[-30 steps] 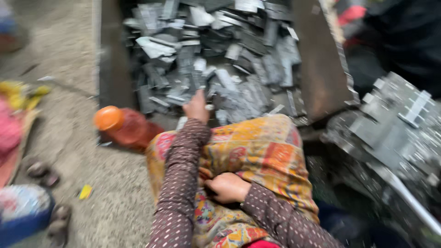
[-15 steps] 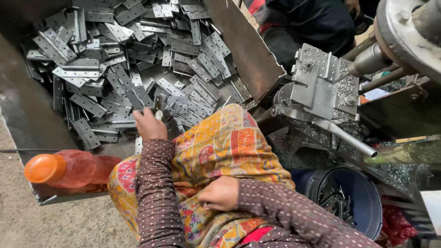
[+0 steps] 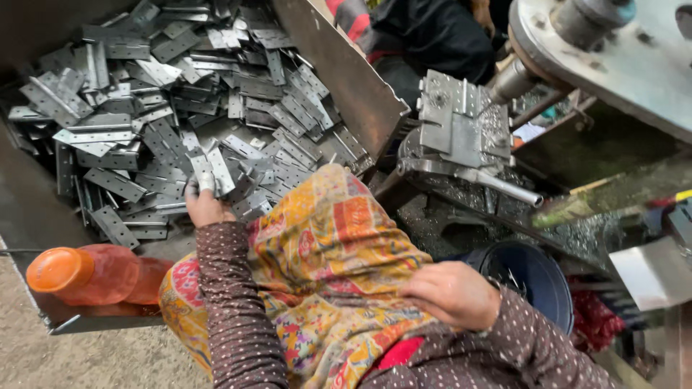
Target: The person sits on the floor and repeatedly picks metal brackets from a large bin, places them into a press machine, and removes the processed pieces into a bucket. The task involves continuous handling of metal parts and operating the press lever.
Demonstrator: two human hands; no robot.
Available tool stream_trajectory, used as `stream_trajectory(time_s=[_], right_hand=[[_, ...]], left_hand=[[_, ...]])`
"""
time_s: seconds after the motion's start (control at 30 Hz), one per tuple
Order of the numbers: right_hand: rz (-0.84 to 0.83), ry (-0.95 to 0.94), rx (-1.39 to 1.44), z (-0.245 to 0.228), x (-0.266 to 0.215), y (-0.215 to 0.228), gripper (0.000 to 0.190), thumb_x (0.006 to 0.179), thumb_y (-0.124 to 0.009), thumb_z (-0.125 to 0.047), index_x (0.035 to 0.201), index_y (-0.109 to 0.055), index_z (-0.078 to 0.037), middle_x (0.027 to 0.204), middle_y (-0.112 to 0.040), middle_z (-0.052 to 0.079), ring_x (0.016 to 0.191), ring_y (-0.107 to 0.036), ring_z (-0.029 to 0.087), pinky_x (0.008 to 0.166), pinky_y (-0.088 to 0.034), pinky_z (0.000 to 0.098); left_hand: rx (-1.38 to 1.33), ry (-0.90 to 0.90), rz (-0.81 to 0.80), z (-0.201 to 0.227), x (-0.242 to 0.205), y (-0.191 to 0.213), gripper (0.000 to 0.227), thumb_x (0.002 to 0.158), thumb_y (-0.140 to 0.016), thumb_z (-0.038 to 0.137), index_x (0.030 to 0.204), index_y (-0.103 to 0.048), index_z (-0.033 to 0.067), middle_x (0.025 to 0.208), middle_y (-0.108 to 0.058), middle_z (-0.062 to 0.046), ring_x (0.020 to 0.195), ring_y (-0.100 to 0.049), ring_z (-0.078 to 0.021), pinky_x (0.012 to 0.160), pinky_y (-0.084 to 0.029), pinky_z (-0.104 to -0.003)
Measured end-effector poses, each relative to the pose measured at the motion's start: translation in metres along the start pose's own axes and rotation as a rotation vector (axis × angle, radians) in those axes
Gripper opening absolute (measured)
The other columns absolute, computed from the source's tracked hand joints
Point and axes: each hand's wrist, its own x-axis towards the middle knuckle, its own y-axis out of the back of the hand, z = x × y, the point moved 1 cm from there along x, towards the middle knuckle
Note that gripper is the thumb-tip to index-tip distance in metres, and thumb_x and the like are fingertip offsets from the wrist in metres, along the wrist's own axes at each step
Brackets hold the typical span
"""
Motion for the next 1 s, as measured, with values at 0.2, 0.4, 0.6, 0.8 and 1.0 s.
stream_trajectory(time_s=[0.2, 0.4, 0.6, 0.8, 1.0], right_hand=[[-0.017, -0.044, -0.130, 0.019, 0.015, 0.026, 0.021, 0.084, -0.072, -0.018, 0.103, -0.070, -0.010, 0.086, -0.070, 0.006, 0.078, -0.069, 0.028, 0.065, -0.053, 0.0400], [0.140, -0.218, -0.324, 0.045, -0.005, 0.057, 0.016, 0.084, -0.070, -0.020, 0.097, -0.069, -0.011, 0.085, -0.070, 0.004, 0.077, -0.069, 0.027, 0.065, -0.054, 0.0388], [0.116, -0.375, -0.369, 0.063, -0.023, 0.059, 0.016, 0.086, -0.069, -0.025, 0.097, -0.069, -0.013, 0.083, -0.069, 0.003, 0.076, -0.068, 0.026, 0.064, -0.054, 0.0389], [0.142, -0.399, -0.411, 0.077, -0.024, 0.063, 0.017, 0.086, -0.068, -0.027, 0.097, -0.069, -0.014, 0.084, -0.070, 0.003, 0.077, -0.069, 0.026, 0.064, -0.054, 0.0392], [0.267, -0.523, -0.542, 0.104, -0.042, 0.079, 0.022, 0.089, -0.069, -0.030, 0.102, -0.069, -0.013, 0.094, -0.070, 0.005, 0.085, -0.069, 0.027, 0.071, -0.055, 0.0378]], left_hand=[[0.201, 0.004, 0.069, 0.014, 0.005, -0.002, 0.022, 0.099, -0.070, 0.011, 0.120, -0.064, 0.0062, 0.092, -0.068, -0.002, 0.064, -0.058, -0.0130, 0.050, -0.042, -0.028], [0.098, -0.013, -0.007, 0.017, -0.006, -0.002, 0.021, 0.100, -0.069, 0.005, 0.120, -0.064, 0.0036, 0.097, -0.071, -0.001, 0.073, -0.067, -0.0111, 0.058, -0.051, -0.025], [0.182, 0.019, 0.059, 0.022, -0.016, -0.007, 0.021, 0.098, -0.069, 0.007, 0.119, -0.065, 0.0057, 0.094, -0.071, -0.001, 0.067, -0.065, -0.0103, 0.050, -0.045, -0.024], [0.183, 0.008, 0.042, 0.026, -0.017, -0.010, 0.025, 0.100, -0.070, 0.005, 0.123, -0.063, 0.0030, 0.097, -0.071, -0.002, 0.068, -0.064, -0.0102, 0.051, -0.044, -0.023], [0.086, -0.021, -0.007, 0.021, -0.014, -0.007, 0.033, 0.097, -0.065, -0.004, 0.129, -0.061, -0.0011, 0.111, -0.072, -0.006, 0.089, -0.071, -0.0139, 0.073, -0.058, -0.024]])
